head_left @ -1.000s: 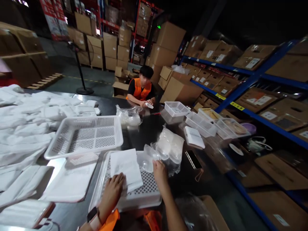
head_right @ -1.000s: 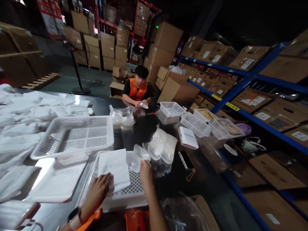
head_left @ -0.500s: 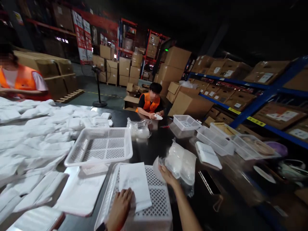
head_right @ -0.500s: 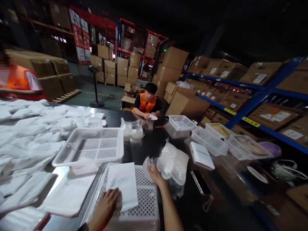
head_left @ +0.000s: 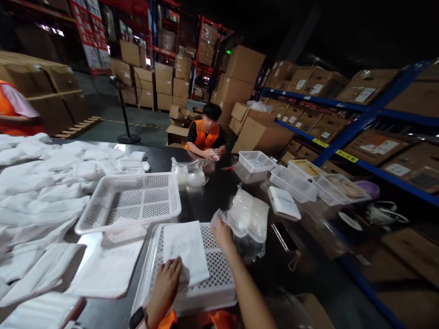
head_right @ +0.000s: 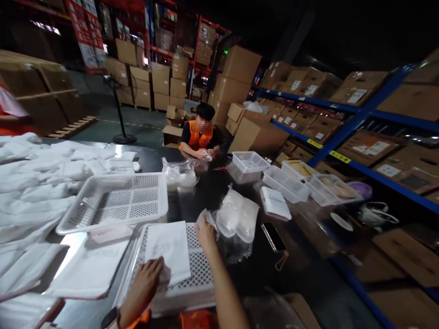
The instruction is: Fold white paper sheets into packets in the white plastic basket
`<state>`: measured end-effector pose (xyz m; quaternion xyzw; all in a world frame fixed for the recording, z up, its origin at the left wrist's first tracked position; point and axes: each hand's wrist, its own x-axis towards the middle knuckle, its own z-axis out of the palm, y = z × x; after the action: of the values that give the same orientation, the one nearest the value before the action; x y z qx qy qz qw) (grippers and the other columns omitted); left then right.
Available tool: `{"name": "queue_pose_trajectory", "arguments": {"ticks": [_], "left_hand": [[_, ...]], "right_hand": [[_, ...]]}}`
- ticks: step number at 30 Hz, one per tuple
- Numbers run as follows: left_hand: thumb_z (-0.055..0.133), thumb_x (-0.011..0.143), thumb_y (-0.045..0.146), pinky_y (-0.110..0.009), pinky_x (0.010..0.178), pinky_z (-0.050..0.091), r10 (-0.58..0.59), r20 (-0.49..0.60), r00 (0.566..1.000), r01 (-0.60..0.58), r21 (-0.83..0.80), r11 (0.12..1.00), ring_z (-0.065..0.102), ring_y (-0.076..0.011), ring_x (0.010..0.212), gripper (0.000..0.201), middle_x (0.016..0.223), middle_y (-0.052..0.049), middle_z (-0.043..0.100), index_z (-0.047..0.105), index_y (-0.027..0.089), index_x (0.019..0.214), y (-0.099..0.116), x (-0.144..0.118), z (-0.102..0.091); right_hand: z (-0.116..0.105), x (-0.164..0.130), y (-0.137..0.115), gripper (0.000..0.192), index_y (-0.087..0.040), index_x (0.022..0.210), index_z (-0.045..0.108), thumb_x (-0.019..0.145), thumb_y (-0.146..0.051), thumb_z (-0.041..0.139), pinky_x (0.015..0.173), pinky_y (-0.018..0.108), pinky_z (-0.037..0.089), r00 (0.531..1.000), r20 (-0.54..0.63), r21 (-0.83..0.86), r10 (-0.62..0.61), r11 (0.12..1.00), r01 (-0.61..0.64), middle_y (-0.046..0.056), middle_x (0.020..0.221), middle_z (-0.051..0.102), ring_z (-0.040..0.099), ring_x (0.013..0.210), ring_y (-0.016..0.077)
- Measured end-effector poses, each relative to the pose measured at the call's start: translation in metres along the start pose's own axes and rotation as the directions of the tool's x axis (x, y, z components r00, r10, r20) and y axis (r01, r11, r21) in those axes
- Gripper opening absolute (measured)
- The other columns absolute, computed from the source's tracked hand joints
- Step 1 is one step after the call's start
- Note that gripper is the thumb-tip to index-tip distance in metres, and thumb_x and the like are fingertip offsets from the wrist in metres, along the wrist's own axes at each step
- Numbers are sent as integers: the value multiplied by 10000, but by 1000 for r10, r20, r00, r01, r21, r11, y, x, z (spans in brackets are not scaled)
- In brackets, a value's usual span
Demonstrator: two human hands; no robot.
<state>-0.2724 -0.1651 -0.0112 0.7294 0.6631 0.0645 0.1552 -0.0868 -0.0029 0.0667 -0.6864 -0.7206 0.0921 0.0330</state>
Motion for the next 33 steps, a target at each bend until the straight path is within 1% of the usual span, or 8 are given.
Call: {"name": "queue_pose_trajectory", "arguments": {"ticks": [3, 10, 12, 17, 21, 24, 28, 33], "left_hand": [[357, 803, -57, -410, 1010, 394, 30, -9, 1000, -30, 24, 999, 521, -230, 1239, 627, 1413, -101, 560, 572, 207, 1330, -2, -6, 8], [345, 784, -73, -292, 921, 502, 80, -65, 995, -82, -39, 996, 663, -184, 1050, 604, 1160, -70, 721, 637, 209, 1230, -20, -9, 9], [347, 800, -49, -272, 888, 529, 120, -23, 993, -121, -108, 987, 695, -180, 976, 568, 1078, -66, 750, 654, 211, 1202, -27, -6, -1], [448, 753, -3, -358, 1002, 528, 275, 27, 961, -265, -191, 945, 654, -216, 1143, 615, 1283, -1, 676, 636, 290, 1260, -42, -3, -11], [445, 823, 30, -369, 1013, 530, 354, -31, 935, -354, -159, 922, 629, -229, 1184, 504, 1311, -3, 654, 687, 275, 1191, -47, -5, -7], [463, 848, 46, -356, 983, 531, 393, -45, 918, -395, -61, 917, 647, -221, 1135, 436, 1239, -9, 702, 714, 275, 1122, -45, -6, -4], [420, 857, 18, -321, 930, 512, 361, -77, 929, -360, 25, 933, 656, -187, 1059, 493, 1178, -10, 724, 683, 280, 1182, -35, -7, 1], [378, 835, -28, -335, 868, 497, 242, -45, 969, -240, 46, 970, 643, -214, 1096, 550, 1238, -54, 695, 677, 241, 1210, -26, -5, 11]], "right_hand": [[-1, 1, 4, 293, -100, 1037, 692, 962, -251, 452, 865, 335, 487, 999, -7, 1, 46, 999, -46, 179, 986, 721, 679, 973, 251], [-9, -1, 31, 475, -127, 1364, 499, 901, -85, 400, 895, 269, 492, 992, -125, 106, 11, 994, 2, 113, 1156, 688, 650, 1059, 185], [-6, -7, 29, 402, -154, 1277, 582, 930, -123, 382, 927, 267, 478, 990, -141, 117, -17, 993, 34, 97, 1152, 690, 644, 1074, 180], [8, -18, 8, 397, -85, 1214, 621, 871, -285, 599, 824, 329, 501, 993, -117, 67, 35, 997, -27, 170, 1102, 684, 670, 986, 274], [7, -17, 1, 272, -67, 1099, 672, 855, -132, 571, 737, 299, 497, 994, -83, 40, 75, 997, -71, 206, 1116, 670, 690, 880, 239], [0, -16, 11, 193, -120, 930, 721, 872, -102, 538, 728, 277, 487, 997, -57, 66, 59, 996, -56, 152, 1020, 708, 684, 861, 204], [-5, -22, 27, 66, -174, 730, 717, 789, -198, 701, 704, 239, 475, 1000, -20, 125, 18, 992, -15, 47, 838, 725, 672, 809, 169], [-1, -30, 34, 108, -155, 659, 708, 673, -201, 805, 664, 225, 473, 999, 14, 165, -48, 985, 46, 23, 749, 718, 666, 745, 164]]}}
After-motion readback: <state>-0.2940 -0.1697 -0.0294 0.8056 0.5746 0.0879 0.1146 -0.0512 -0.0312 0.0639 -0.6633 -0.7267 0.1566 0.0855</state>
